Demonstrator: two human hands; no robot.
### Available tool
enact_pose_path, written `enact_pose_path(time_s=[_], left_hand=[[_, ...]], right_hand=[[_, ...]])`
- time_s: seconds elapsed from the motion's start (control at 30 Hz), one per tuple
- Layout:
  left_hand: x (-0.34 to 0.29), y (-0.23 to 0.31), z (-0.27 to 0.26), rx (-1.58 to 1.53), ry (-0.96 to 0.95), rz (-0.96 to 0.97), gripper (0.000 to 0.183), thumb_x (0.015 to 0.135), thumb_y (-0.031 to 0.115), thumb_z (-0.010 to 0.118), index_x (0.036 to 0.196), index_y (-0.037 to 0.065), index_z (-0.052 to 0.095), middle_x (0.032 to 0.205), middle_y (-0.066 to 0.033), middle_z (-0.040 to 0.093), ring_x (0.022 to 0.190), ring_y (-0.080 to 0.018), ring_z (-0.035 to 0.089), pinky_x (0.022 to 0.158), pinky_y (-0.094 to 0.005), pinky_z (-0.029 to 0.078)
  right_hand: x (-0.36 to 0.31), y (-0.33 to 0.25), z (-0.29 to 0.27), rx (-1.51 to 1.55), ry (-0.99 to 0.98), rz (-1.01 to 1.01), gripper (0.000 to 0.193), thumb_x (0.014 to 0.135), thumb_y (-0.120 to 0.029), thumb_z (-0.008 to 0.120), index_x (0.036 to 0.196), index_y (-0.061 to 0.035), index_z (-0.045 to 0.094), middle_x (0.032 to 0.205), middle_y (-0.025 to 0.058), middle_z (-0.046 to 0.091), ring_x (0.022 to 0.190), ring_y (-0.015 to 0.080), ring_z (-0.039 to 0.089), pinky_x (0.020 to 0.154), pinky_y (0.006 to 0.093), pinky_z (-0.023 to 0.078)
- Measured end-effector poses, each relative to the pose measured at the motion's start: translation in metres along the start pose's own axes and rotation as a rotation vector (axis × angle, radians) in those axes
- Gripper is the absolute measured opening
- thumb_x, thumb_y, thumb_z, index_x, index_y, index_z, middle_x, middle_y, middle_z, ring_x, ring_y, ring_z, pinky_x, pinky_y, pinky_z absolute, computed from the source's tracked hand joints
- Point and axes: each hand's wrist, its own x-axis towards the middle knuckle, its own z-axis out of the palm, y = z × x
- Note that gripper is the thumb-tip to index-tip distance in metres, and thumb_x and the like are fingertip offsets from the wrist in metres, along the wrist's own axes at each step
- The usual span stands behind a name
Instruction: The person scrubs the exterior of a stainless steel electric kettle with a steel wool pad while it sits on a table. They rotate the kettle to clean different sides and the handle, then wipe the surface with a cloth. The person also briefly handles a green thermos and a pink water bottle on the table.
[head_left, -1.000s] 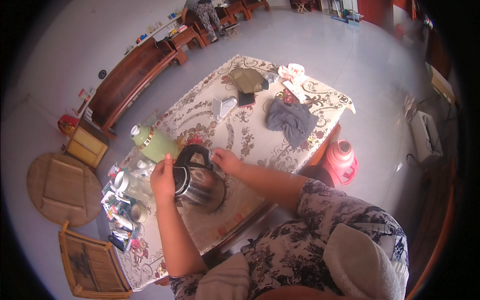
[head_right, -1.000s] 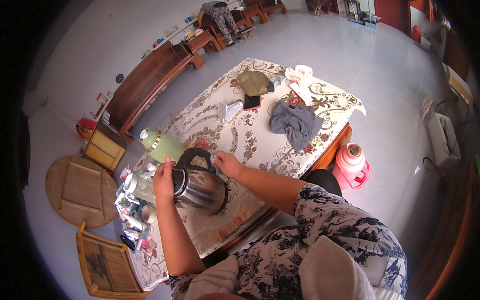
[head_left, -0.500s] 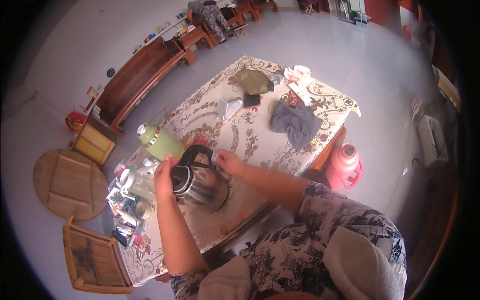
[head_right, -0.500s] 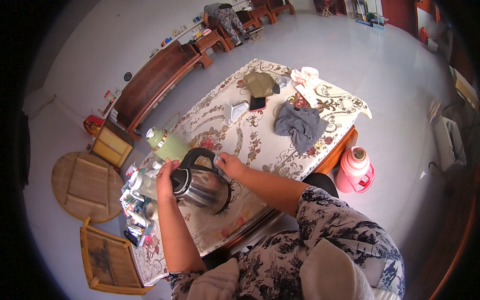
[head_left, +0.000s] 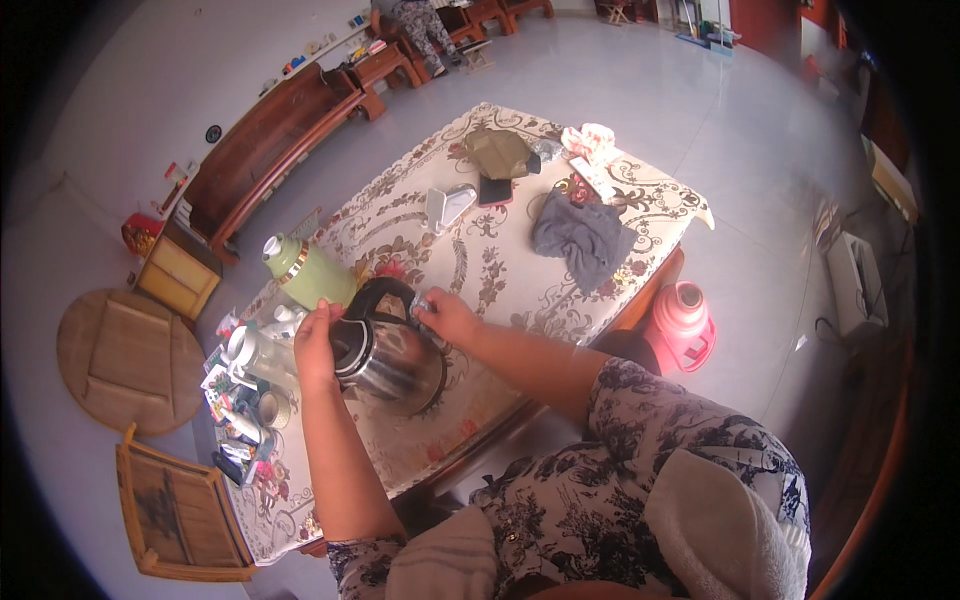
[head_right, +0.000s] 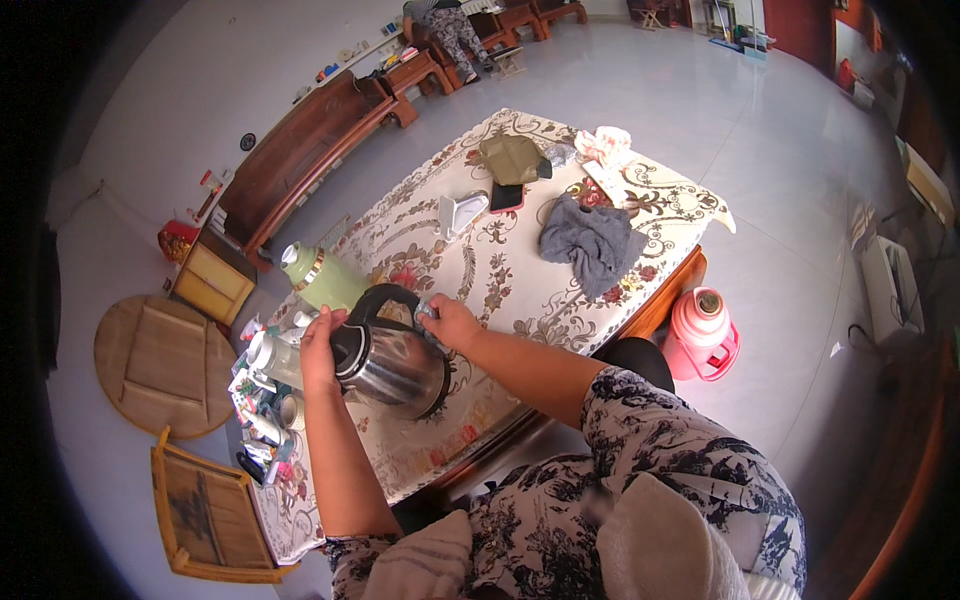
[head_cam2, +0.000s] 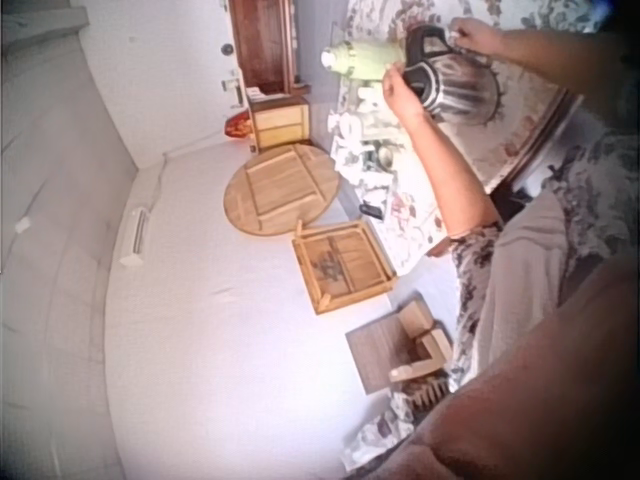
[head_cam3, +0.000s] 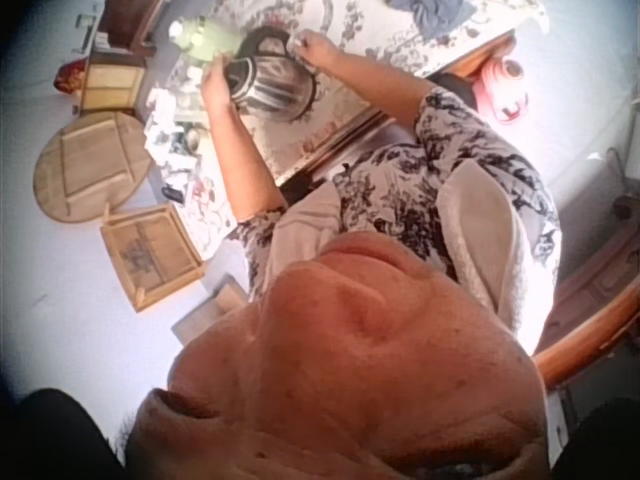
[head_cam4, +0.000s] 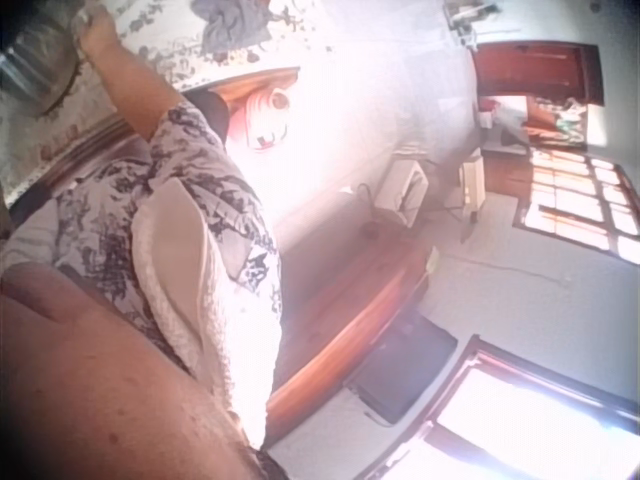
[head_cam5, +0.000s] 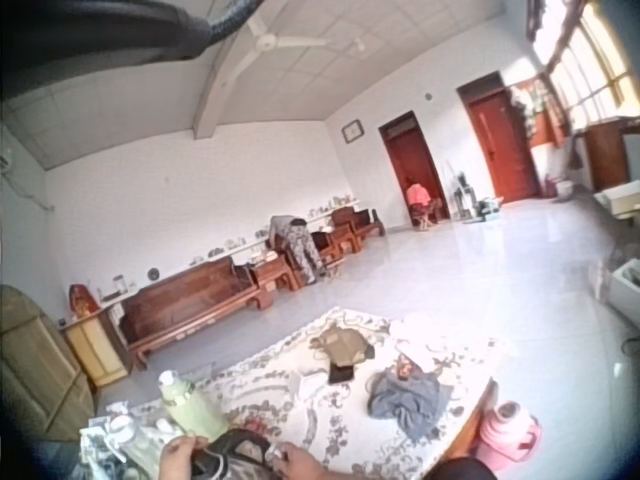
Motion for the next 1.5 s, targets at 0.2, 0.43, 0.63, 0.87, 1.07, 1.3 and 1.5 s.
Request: enact_pose_path(time_s=[0.2,0.43,0.63,0.87,1.07,1.3,1.5], left_hand=[[0.001,0.0,-0.002,0.033,-0.011,-0.006,0.041,0.092,0.038,0.061,0.1,-0.001,0.067,0.097,-0.0106,0.069,0.094,-0.0172,0.061,0.092,-0.0301,0.041],[0.002,-0.002,-0.003,0.068,0.009,0.026,0.045,0.09,0.044,0.062,0.096,0.0,0.068,0.095,-0.0103,0.069,0.09,-0.0166,0.062,0.087,-0.0282,0.043],[-0.003,0.006,0.0,0.121,0.024,0.027,0.053,0.088,0.051,0.061,0.097,-0.001,0.068,0.096,-0.0111,0.069,0.09,-0.0172,0.062,0.086,-0.0274,0.044],[0.0,0.005,0.002,0.161,-0.014,0.051,0.058,0.09,0.054,0.056,0.1,-0.002,0.068,0.097,-0.0105,0.069,0.094,-0.0183,0.062,0.089,-0.0291,0.043],[0.002,0.005,-0.004,0.233,-0.001,0.073,0.067,0.092,0.06,0.048,0.101,-0.004,0.067,0.101,-0.0136,0.068,0.098,-0.0208,0.061,0.094,-0.0312,0.04],[0.004,0.008,0.001,0.203,-0.044,0.04,0.074,0.092,0.064,0.042,0.102,-0.005,0.066,0.105,-0.0159,0.067,0.104,-0.0228,0.06,0.099,-0.032,0.037],[0.002,0.012,0.003,0.141,-0.055,0.026,0.069,0.094,0.058,0.044,0.102,-0.007,0.065,0.103,-0.017,0.067,0.101,-0.0245,0.061,0.097,-0.0338,0.04]], right_hand=[[0.0,-0.001,0.0,0.021,-0.021,0.011,0.035,0.085,-0.031,0.067,0.098,-0.0011,0.055,0.074,0.0185,0.062,0.069,0.0337,0.061,0.065,0.0408,0.048],[-0.003,-0.019,-0.001,0.12,-0.055,0.036,0.03,0.088,-0.018,0.061,0.112,-0.0015,0.054,0.091,0.0202,0.064,0.083,0.0357,0.062,0.075,0.0414,0.049],[0.033,-0.06,-0.01,0.219,-0.203,-0.313,0.042,0.086,-0.002,0.058,0.128,-0.0055,0.049,0.118,0.0214,0.055,0.109,0.0365,0.054,0.094,0.0406,0.044],[0.041,-0.061,-0.017,-0.102,-0.161,-0.587,0.047,0.083,-0.004,0.06,0.129,-0.0059,0.046,0.117,0.0229,0.054,0.108,0.0424,0.053,0.094,0.0455,0.044],[0.03,-0.042,-0.016,-0.021,-0.258,-0.183,0.032,0.083,-0.012,0.064,0.112,-0.0023,0.054,0.103,0.0242,0.06,0.098,0.0425,0.057,0.086,0.0444,0.046],[0.026,-0.015,0.002,0.368,-0.326,0.398,0.04,0.078,-0.013,0.07,0.115,-0.003,0.056,0.101,0.0193,0.063,0.096,0.0318,0.06,0.086,0.0382,0.047],[0.07,-0.035,-0.009,0.058,-0.34,-0.27,0.054,0.066,-0.008,0.075,0.117,-0.0056,0.057,0.098,0.0114,0.064,0.092,0.0226,0.061,0.082,0.0337,0.049]])
